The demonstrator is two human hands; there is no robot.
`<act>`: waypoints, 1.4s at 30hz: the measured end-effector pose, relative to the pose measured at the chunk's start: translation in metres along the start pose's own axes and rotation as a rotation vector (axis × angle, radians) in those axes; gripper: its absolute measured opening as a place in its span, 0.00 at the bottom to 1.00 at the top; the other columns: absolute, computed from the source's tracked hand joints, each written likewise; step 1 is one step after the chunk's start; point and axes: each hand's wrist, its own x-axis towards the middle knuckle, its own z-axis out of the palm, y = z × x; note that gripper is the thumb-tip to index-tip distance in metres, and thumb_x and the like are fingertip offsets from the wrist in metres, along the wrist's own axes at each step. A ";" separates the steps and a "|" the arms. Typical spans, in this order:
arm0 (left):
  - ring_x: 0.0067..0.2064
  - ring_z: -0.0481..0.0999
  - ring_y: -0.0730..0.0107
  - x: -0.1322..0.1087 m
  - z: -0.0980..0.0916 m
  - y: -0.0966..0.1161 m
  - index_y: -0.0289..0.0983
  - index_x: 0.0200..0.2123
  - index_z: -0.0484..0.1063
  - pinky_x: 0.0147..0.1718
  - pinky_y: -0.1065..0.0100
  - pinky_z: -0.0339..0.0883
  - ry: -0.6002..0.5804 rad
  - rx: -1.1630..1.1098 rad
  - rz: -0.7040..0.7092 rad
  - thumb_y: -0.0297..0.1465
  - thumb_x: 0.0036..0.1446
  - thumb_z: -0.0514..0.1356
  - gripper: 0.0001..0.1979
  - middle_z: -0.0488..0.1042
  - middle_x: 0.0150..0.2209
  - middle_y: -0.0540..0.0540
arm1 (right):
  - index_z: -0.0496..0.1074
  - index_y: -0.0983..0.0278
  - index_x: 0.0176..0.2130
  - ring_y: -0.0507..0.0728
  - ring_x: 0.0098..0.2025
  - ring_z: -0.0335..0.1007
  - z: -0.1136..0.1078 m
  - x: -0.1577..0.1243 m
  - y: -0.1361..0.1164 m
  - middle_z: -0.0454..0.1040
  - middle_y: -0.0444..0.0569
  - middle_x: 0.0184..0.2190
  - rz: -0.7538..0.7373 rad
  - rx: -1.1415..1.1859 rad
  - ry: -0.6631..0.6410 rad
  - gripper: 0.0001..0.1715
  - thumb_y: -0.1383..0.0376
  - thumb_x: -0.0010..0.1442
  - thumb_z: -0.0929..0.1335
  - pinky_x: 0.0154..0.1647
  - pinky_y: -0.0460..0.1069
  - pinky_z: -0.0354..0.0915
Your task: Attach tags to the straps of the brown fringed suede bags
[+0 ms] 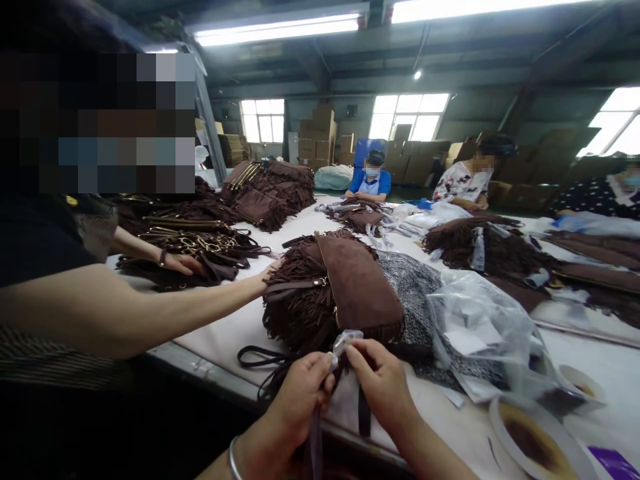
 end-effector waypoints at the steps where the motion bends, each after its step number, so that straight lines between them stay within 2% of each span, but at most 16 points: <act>1: 0.16 0.54 0.82 0.000 0.001 -0.003 0.36 0.28 0.67 0.16 0.75 0.47 0.011 0.044 0.019 0.43 0.55 0.58 0.15 0.63 0.19 0.55 | 0.75 0.64 0.34 0.58 0.34 0.72 0.003 0.000 -0.004 0.77 0.50 0.31 0.140 0.079 -0.004 0.18 0.52 0.58 0.68 0.35 0.50 0.67; 3: 0.16 0.55 0.81 0.001 0.003 -0.009 0.36 0.28 0.67 0.17 0.74 0.48 0.013 0.089 0.037 0.45 0.56 0.58 0.17 0.64 0.19 0.54 | 0.70 0.64 0.28 0.53 0.25 0.67 0.009 -0.004 -0.010 0.72 0.45 0.22 0.326 0.217 0.060 0.24 0.46 0.51 0.71 0.26 0.47 0.62; 5: 0.17 0.55 0.81 0.001 0.005 -0.014 0.35 0.27 0.67 0.17 0.74 0.48 -0.013 0.092 0.038 0.47 0.55 0.58 0.19 0.64 0.20 0.53 | 0.66 0.63 0.25 0.49 0.19 0.58 0.011 -0.012 -0.010 0.64 0.39 0.16 0.449 0.325 0.086 0.28 0.43 0.45 0.73 0.19 0.45 0.55; 7: 0.17 0.55 0.81 0.001 0.006 -0.017 0.35 0.27 0.67 0.17 0.74 0.48 -0.040 0.061 0.030 0.48 0.54 0.60 0.20 0.63 0.19 0.54 | 0.65 0.63 0.25 0.46 0.15 0.48 0.013 -0.023 -0.005 0.58 0.35 0.13 0.567 0.422 -0.006 0.30 0.41 0.45 0.73 0.16 0.43 0.47; 10: 0.17 0.53 0.82 -0.001 0.009 -0.018 0.36 0.27 0.65 0.16 0.75 0.47 -0.097 -0.046 -0.037 0.48 0.53 0.61 0.20 0.61 0.19 0.55 | 0.68 0.65 0.30 0.44 0.15 0.44 0.017 -0.035 0.001 0.61 0.36 0.15 0.660 0.618 -0.140 0.28 0.42 0.50 0.71 0.15 0.42 0.42; 16: 0.15 0.40 0.83 0.003 0.008 -0.013 0.38 0.28 0.61 0.15 0.77 0.41 -0.263 -0.372 -0.408 0.45 0.57 0.59 0.18 0.49 0.15 0.61 | 0.68 0.67 0.27 0.42 0.17 0.49 0.023 -0.026 0.006 0.62 0.36 0.17 0.688 1.071 -0.174 0.21 0.58 0.45 0.79 0.17 0.40 0.44; 20: 0.15 0.37 0.83 0.004 0.011 -0.014 0.38 0.27 0.61 0.15 0.76 0.42 -0.397 -0.396 -0.456 0.47 0.58 0.57 0.19 0.46 0.15 0.61 | 0.71 0.67 0.28 0.46 0.22 0.64 0.019 -0.025 0.014 0.71 0.41 0.21 0.629 1.175 -0.209 0.16 0.62 0.46 0.78 0.24 0.40 0.57; 22: 0.15 0.42 0.81 0.003 0.013 -0.012 0.39 0.26 0.62 0.15 0.75 0.46 -0.412 -0.229 -0.417 0.51 0.57 0.56 0.22 0.49 0.14 0.60 | 0.73 0.67 0.32 0.48 0.25 0.68 0.012 -0.027 0.019 0.73 0.42 0.24 0.575 1.204 -0.251 0.14 0.65 0.47 0.78 0.29 0.43 0.62; 23: 0.15 0.47 0.80 0.003 0.014 -0.010 0.39 0.26 0.63 0.16 0.73 0.48 -0.401 -0.074 -0.347 0.52 0.56 0.56 0.22 0.53 0.15 0.58 | 0.74 0.67 0.35 0.49 0.26 0.69 0.007 -0.027 0.021 0.74 0.43 0.25 0.559 1.221 -0.267 0.14 0.65 0.48 0.77 0.31 0.44 0.63; 26: 0.22 0.63 0.72 0.007 0.013 0.007 0.37 0.25 0.69 0.22 0.71 0.56 -0.245 0.482 0.084 0.49 0.57 0.57 0.21 0.68 0.21 0.49 | 0.75 0.66 0.40 0.52 0.30 0.73 -0.009 -0.022 0.021 0.78 0.48 0.31 0.588 1.268 -0.262 0.15 0.59 0.56 0.73 0.33 0.46 0.66; 28: 0.29 0.69 0.69 0.018 0.012 0.024 0.37 0.28 0.73 0.29 0.71 0.60 -0.075 0.664 0.367 0.44 0.58 0.59 0.17 0.73 0.27 0.46 | 0.75 0.67 0.40 0.54 0.34 0.76 -0.018 -0.014 0.015 0.79 0.51 0.35 0.650 1.276 -0.159 0.17 0.55 0.59 0.70 0.33 0.46 0.67; 30: 0.32 0.72 0.67 0.033 0.016 0.039 0.37 0.37 0.75 0.33 0.70 0.63 0.059 0.661 0.481 0.39 0.58 0.59 0.12 0.76 0.34 0.44 | 0.74 0.66 0.38 0.54 0.33 0.77 -0.022 -0.005 0.008 0.80 0.51 0.34 0.708 1.267 0.001 0.16 0.54 0.59 0.70 0.32 0.46 0.68; 32: 0.32 0.73 0.68 0.048 0.024 0.049 0.36 0.43 0.74 0.33 0.69 0.65 0.064 0.620 0.462 0.34 0.57 0.59 0.13 0.77 0.39 0.42 | 0.72 0.64 0.36 0.53 0.28 0.75 -0.022 0.006 0.002 0.79 0.48 0.29 0.731 1.243 0.159 0.15 0.55 0.58 0.71 0.28 0.47 0.69; 35: 0.24 0.68 0.75 0.063 0.038 0.054 0.33 0.44 0.74 0.26 0.72 0.61 -0.098 0.568 0.314 0.33 0.55 0.59 0.14 0.76 0.33 0.45 | 0.71 0.63 0.34 0.53 0.19 0.69 -0.022 0.022 -0.001 0.76 0.43 0.22 0.728 1.210 0.291 0.14 0.57 0.54 0.73 0.19 0.47 0.65; 38: 0.19 0.57 0.80 0.067 0.047 0.060 0.34 0.43 0.75 0.20 0.74 0.51 -0.241 0.438 0.177 0.39 0.56 0.60 0.17 0.68 0.23 0.53 | 0.72 0.64 0.32 0.53 0.19 0.68 -0.030 0.037 -0.002 0.76 0.44 0.21 0.665 1.136 0.279 0.12 0.63 0.50 0.76 0.20 0.48 0.65; 42: 0.22 0.59 0.80 0.066 0.050 0.083 0.32 0.32 0.75 0.21 0.75 0.50 -0.318 0.396 0.168 0.45 0.52 0.64 0.19 0.66 0.23 0.53 | 0.75 0.66 0.34 0.56 0.27 0.74 -0.052 0.054 -0.018 0.80 0.47 0.27 0.373 1.002 0.218 0.13 0.65 0.46 0.77 0.29 0.50 0.71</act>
